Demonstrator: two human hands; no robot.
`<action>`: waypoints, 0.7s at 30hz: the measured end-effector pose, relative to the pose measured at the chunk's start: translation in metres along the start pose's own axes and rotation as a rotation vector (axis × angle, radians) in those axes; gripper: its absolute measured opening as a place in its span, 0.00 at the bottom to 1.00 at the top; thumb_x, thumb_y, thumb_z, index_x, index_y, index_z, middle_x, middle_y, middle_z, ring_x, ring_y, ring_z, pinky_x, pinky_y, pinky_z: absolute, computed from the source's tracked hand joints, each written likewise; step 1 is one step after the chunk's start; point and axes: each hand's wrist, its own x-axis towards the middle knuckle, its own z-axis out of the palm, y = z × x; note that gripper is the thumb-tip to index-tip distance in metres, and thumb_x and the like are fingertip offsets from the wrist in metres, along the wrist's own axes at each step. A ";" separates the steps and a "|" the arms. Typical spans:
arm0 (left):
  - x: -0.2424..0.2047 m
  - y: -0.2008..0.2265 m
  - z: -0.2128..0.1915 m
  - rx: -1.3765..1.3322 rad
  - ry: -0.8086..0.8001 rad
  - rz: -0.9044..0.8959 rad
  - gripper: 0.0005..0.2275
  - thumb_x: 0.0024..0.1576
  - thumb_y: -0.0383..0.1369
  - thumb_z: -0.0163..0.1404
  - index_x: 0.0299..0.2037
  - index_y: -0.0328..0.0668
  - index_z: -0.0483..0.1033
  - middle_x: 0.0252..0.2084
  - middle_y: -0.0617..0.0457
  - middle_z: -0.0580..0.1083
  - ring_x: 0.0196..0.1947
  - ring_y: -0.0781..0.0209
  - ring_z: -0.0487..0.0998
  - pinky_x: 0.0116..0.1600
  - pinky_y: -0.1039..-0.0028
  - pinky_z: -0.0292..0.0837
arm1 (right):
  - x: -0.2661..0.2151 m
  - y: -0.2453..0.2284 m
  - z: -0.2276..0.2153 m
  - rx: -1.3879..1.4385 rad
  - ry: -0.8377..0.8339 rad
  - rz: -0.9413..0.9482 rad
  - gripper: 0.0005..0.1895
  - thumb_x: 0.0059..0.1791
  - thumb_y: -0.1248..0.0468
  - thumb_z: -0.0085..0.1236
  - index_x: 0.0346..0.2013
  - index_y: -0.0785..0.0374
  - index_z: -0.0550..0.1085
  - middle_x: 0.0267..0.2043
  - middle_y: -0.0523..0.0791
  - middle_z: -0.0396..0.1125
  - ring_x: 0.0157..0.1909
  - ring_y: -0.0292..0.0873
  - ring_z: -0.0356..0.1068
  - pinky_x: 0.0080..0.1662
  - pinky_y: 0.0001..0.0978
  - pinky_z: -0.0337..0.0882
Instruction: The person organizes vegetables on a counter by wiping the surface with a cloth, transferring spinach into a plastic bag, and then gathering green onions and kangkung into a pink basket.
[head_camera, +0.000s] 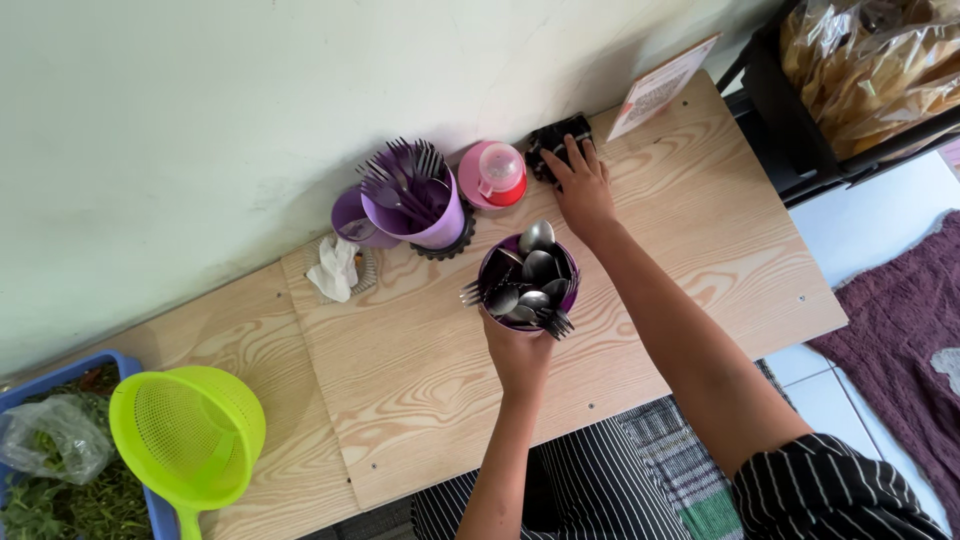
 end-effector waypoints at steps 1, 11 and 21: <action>0.001 -0.002 -0.001 0.027 -0.014 0.027 0.36 0.46 0.36 0.70 0.62 0.31 0.64 0.57 0.40 0.73 0.57 0.43 0.76 0.60 0.60 0.73 | 0.003 0.000 0.002 0.005 -0.007 0.002 0.34 0.48 0.63 0.60 0.70 0.45 0.66 0.76 0.53 0.50 0.74 0.64 0.48 0.67 0.59 0.53; 0.002 -0.023 0.003 0.107 -0.078 0.021 0.40 0.45 0.29 0.67 0.67 0.29 0.57 0.57 0.34 0.72 0.55 0.36 0.76 0.55 0.58 0.74 | -0.115 0.015 -0.047 0.041 -0.001 -0.082 0.27 0.47 0.62 0.63 0.62 0.48 0.72 0.72 0.52 0.58 0.73 0.62 0.54 0.64 0.58 0.58; 0.008 -0.026 0.014 0.096 -0.178 0.006 0.47 0.46 0.33 0.68 0.72 0.27 0.49 0.61 0.31 0.70 0.58 0.37 0.75 0.57 0.59 0.74 | -0.148 0.034 -0.059 0.020 0.049 -0.006 0.35 0.42 0.72 0.63 0.64 0.50 0.73 0.73 0.54 0.58 0.73 0.63 0.55 0.67 0.57 0.58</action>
